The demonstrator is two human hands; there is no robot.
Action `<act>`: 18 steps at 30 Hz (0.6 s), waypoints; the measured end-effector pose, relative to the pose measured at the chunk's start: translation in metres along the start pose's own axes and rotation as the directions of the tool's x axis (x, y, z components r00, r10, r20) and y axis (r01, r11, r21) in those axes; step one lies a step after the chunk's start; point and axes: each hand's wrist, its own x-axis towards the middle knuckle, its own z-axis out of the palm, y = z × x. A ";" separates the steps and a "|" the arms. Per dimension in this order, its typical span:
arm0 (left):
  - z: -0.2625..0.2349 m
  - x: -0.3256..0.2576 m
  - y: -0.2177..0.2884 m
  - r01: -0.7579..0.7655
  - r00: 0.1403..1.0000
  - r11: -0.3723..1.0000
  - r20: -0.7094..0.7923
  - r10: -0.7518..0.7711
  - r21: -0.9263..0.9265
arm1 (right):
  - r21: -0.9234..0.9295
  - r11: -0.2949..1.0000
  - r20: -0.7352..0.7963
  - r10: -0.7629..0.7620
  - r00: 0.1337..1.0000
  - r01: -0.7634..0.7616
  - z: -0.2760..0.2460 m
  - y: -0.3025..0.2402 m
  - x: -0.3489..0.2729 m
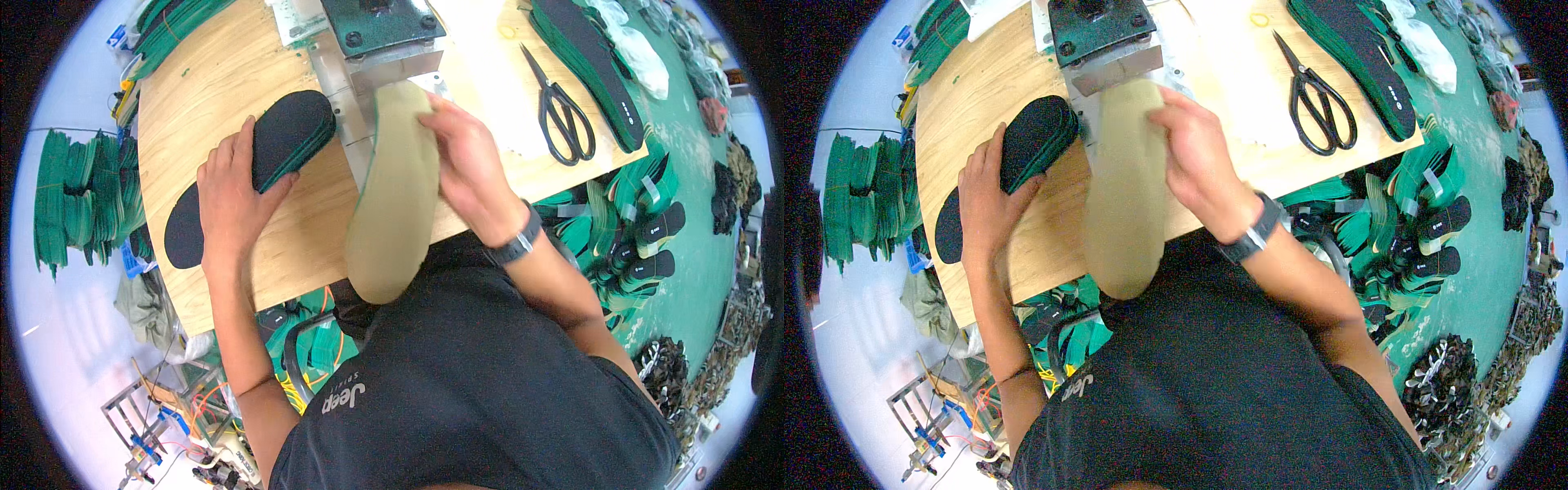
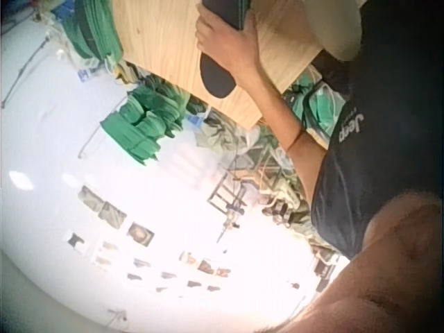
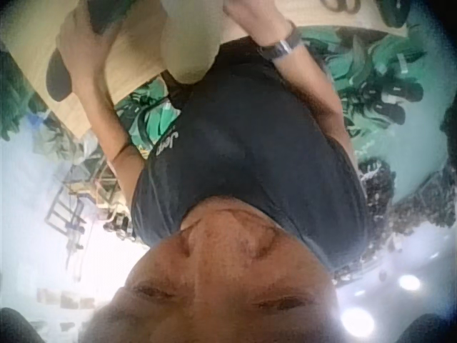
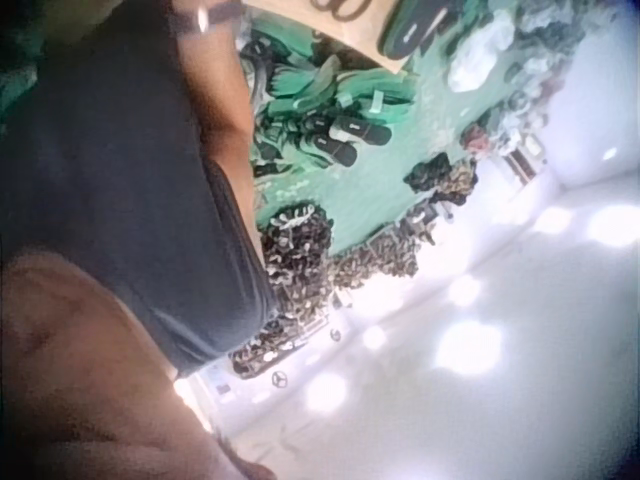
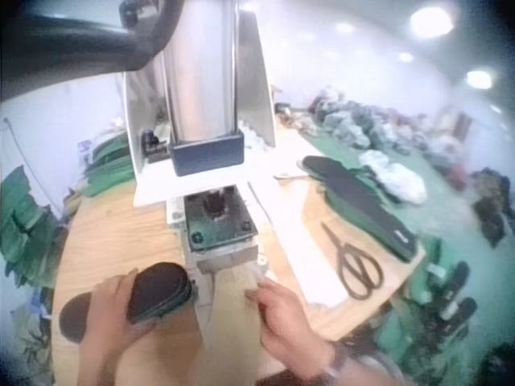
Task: The person stacks green insoles, secures them with a rubber band, and uses scissors to cut a label from a strip before applying it to a black insole.
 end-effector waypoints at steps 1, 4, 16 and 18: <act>0.000 0.000 0.001 -0.005 1.000 1.000 -0.006 0.005 -0.001 | 0.010 1.000 0.047 0.024 0.999 -0.025 0.006 0.000 0.008; 0.000 0.001 0.001 -0.015 1.000 1.000 -0.021 0.015 0.001 | 0.096 0.994 0.226 -0.062 0.972 0.041 -0.008 0.013 0.041; 0.003 0.001 -0.006 0.004 1.000 1.000 0.012 -0.004 -0.012 | 0.151 0.987 0.107 -0.079 0.991 0.062 0.010 0.004 0.007; 0.002 0.002 -0.005 0.001 1.000 1.000 0.012 -0.001 -0.017 | 0.121 0.989 0.075 -0.096 0.993 0.087 0.007 0.005 0.011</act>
